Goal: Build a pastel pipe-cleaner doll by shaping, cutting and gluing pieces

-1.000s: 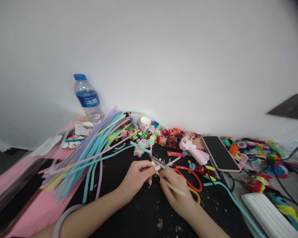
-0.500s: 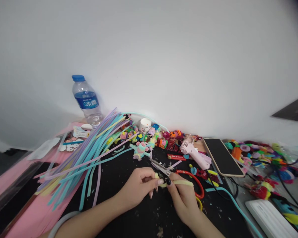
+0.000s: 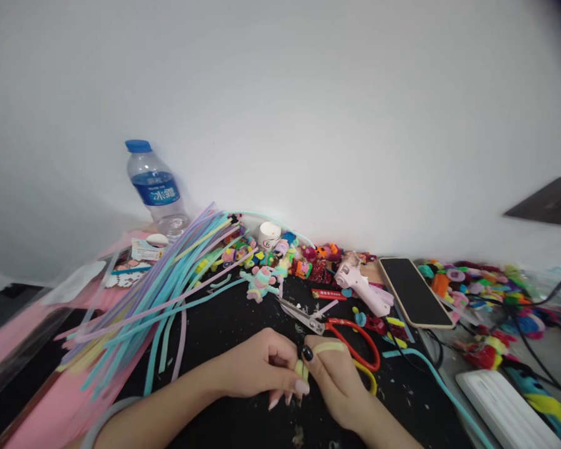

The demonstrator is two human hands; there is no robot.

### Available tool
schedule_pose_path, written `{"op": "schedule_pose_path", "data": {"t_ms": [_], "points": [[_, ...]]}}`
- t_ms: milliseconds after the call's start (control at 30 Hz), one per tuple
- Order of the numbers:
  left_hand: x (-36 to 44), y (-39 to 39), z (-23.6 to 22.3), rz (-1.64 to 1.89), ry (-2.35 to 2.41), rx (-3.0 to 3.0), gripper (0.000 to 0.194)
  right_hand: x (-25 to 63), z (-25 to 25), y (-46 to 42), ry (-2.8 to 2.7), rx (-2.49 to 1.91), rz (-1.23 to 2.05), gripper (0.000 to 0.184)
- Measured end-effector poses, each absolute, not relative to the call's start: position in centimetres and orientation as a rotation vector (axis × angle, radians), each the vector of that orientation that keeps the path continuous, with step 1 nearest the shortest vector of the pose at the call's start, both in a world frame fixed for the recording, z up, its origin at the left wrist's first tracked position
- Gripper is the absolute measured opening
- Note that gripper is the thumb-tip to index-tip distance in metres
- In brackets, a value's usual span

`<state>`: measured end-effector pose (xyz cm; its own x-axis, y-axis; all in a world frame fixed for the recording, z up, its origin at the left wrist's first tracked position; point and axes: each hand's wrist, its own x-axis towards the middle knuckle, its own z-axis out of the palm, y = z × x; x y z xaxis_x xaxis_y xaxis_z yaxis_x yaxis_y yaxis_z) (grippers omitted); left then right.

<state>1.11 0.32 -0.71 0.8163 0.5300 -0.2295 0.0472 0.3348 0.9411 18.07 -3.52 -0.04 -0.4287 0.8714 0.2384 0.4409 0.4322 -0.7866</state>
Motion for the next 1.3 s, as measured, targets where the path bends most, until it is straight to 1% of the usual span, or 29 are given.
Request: {"op": "schedule_pose_path", "data": {"t_ms": [233,433,533,633,733,800,900,1100,1300], "points": [[1.0,0.3,-0.4,0.186,0.517,1.197,0.025,17.6,0.6,-3.6,-2.139,-1.014,0.892,0.032],[1.2,0.2,-0.3,0.263,0.577,1.192,0.025,17.8,0.5,-3.4,-2.104,-1.118,0.797,0.03],[1.3,0.2,-0.3,0.303,0.59,1.196,0.023,18.0,0.4,-3.4,-2.1,-1.116,0.83,0.031],[1.3,0.5,-0.3,0.394,0.639,1.22,0.024,18.2,0.3,-3.3,-2.048,-1.108,0.773,0.032],[1.3,0.9,-0.1,0.612,0.747,1.2,0.029,18.3,0.1,-3.1,-1.95,-1.146,0.634,0.031],[1.4,1.1,-0.1,0.752,0.806,1.121,0.031,18.4,0.1,-2.9,-1.938,-1.171,0.614,0.027],[1.5,1.1,-0.2,0.808,0.832,1.072,0.028,18.5,0.0,-2.7,-1.94,-1.187,0.604,0.025],[1.5,0.7,-0.5,0.616,0.808,1.465,0.017,18.8,-0.2,-2.5,-1.869,-1.212,0.493,0.03],[1.2,0.7,-0.1,0.651,0.753,1.869,0.011,18.5,-0.1,-2.7,-1.963,-1.205,0.568,0.031]]}}
